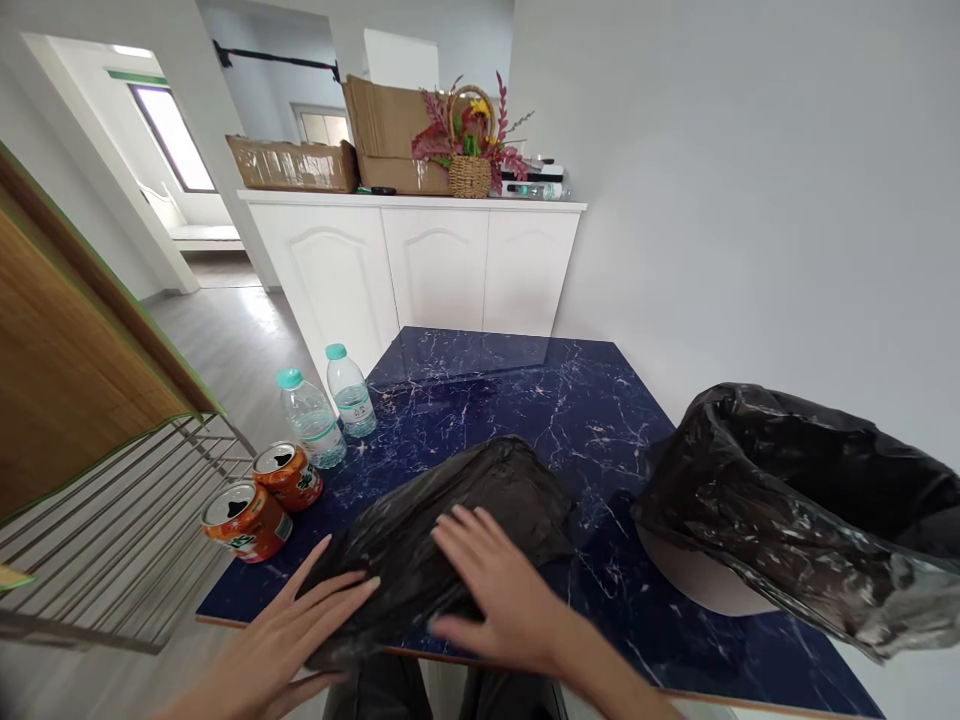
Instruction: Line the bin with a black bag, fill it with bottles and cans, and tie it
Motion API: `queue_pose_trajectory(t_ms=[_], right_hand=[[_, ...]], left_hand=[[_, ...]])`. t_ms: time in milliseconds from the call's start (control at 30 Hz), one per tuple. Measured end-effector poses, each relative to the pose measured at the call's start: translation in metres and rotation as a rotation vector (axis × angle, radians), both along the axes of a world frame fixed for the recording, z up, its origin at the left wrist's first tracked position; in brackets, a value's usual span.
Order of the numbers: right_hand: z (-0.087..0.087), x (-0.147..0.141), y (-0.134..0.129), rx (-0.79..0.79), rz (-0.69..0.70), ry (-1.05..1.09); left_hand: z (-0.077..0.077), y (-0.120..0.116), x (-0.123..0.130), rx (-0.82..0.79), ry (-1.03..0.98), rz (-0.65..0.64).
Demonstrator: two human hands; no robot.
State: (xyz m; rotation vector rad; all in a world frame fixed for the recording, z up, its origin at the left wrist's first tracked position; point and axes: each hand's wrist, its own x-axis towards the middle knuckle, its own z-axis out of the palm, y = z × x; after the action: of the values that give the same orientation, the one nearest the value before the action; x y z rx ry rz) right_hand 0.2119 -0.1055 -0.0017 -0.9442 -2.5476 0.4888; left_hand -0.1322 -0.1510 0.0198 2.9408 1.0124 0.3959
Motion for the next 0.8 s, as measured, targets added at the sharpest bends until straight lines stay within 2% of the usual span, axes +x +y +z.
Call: queue_pose_trajectory(t_ms=[67,200,267,333,400,433,467,500,633,700,733,800], right_hand=[[0.0,-0.028,-0.032,-0.002,0.133,-0.007],[-0.01,-0.061,-0.068,-0.066,0.064,0.136],[-0.011,-0.061,-0.075,-0.261,-0.079,0.326],[-0.006,-0.054,-0.076,-0.58,-0.321,0.579],[0.001,-0.042,-0.068,-0.857,-0.555,0.815],[0.004,-0.035,-0.06,-0.913,-0.618,0.893],[0.007,-0.028,-0.052,-0.896,-0.646,0.929],[0.01,-0.021,-0.043,-0.812,-0.659,0.925],[0.007,0.002,-0.015,-0.163,-0.743,0.611],[-0.002,0.008,-0.01,0.062,-0.65,0.386],[-0.008,0.01,-0.009,0.11,-0.581,0.276],[-0.02,0.014,-0.009,0.1,-0.483,0.092]], left_hand=[[0.01,-0.011,0.012,0.072,-0.026,-0.063],[0.038,-0.032,0.038,0.158,-0.128,-0.15],[0.048,-0.038,0.048,0.205,-0.164,-0.151],[0.051,-0.036,0.058,0.268,-0.201,-0.133],[0.048,-0.024,0.072,0.285,-0.19,-0.141],[0.044,-0.013,0.081,0.261,-0.159,-0.147],[0.039,-0.001,0.091,0.213,-0.108,-0.153],[0.034,0.013,0.1,0.148,-0.06,-0.149],[0.006,0.059,0.126,-0.044,0.013,-0.163],[-0.005,0.071,0.131,-0.104,0.023,-0.183],[-0.009,0.074,0.133,-0.126,0.029,-0.188],[-0.011,0.077,0.133,-0.159,0.032,-0.194]])
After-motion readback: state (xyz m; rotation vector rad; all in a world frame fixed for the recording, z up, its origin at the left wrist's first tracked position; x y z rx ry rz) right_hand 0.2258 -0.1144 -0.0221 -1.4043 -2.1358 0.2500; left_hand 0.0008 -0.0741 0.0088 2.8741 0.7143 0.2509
